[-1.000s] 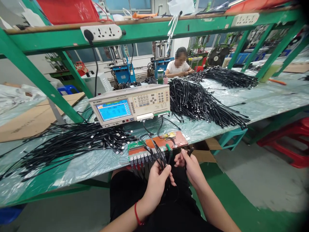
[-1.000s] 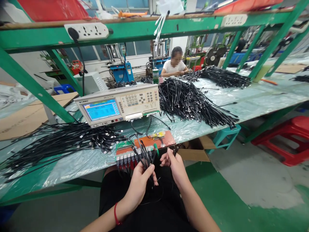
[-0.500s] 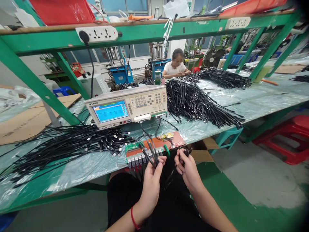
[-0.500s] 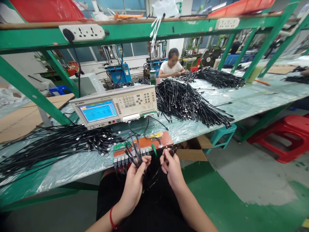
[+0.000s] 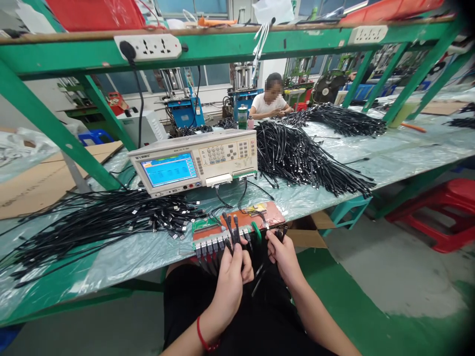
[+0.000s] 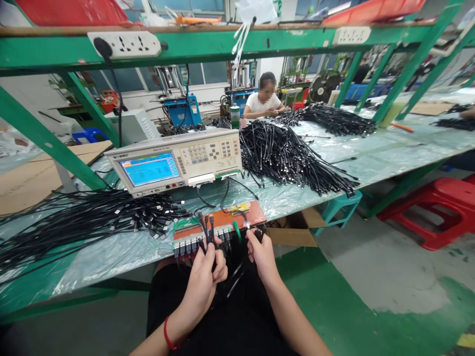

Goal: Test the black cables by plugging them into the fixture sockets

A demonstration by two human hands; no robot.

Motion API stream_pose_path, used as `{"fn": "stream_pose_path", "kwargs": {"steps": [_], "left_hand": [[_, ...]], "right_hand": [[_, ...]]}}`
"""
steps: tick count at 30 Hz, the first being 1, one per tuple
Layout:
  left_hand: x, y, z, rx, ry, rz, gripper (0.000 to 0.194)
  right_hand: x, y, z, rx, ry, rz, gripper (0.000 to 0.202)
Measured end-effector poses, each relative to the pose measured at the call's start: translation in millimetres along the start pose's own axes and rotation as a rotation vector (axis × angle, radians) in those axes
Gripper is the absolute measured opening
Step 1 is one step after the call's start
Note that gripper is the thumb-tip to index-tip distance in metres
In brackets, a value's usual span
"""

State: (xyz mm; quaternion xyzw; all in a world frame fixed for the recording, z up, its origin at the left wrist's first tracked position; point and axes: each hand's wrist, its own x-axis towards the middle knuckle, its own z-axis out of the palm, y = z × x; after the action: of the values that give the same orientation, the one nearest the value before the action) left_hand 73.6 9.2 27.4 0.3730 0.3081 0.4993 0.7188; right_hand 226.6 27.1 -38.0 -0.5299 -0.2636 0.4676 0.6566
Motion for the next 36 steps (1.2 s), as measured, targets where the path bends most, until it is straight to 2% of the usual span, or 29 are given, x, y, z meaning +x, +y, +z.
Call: {"fn": "stream_pose_path", "kwargs": {"steps": [6, 11, 15, 23, 31, 36], "left_hand": [[3, -6, -3.5, 0.066, -0.053, -0.017, 0.033], [5, -4, -3.3, 0.241, -0.131, 0.019, 0.028], [4, -7, -3.0, 0.289, -0.184, -0.022, 0.03], [3, -9, -4.7, 0.352, -0.196, -0.048, 0.032], [2, -8, -3.3, 0.4, -0.185, -0.058, 0.034], [3, -7, -3.2, 0.441, -0.195, -0.055, 0.035]], "right_hand": [[5, -4, -2, 0.006, -0.004, 0.011, 0.05], [7, -10, 0, 0.009, 0.01, 0.025, 0.051], [7, -10, -2, -0.006, -0.037, 0.04, 0.052], [8, -9, -3, 0.068, -0.096, 0.03, 0.052], [7, -18, -1, 0.203, -0.195, 0.246, 0.051], [7, -17, -3, 0.206, -0.241, 0.289, 0.054]]}}
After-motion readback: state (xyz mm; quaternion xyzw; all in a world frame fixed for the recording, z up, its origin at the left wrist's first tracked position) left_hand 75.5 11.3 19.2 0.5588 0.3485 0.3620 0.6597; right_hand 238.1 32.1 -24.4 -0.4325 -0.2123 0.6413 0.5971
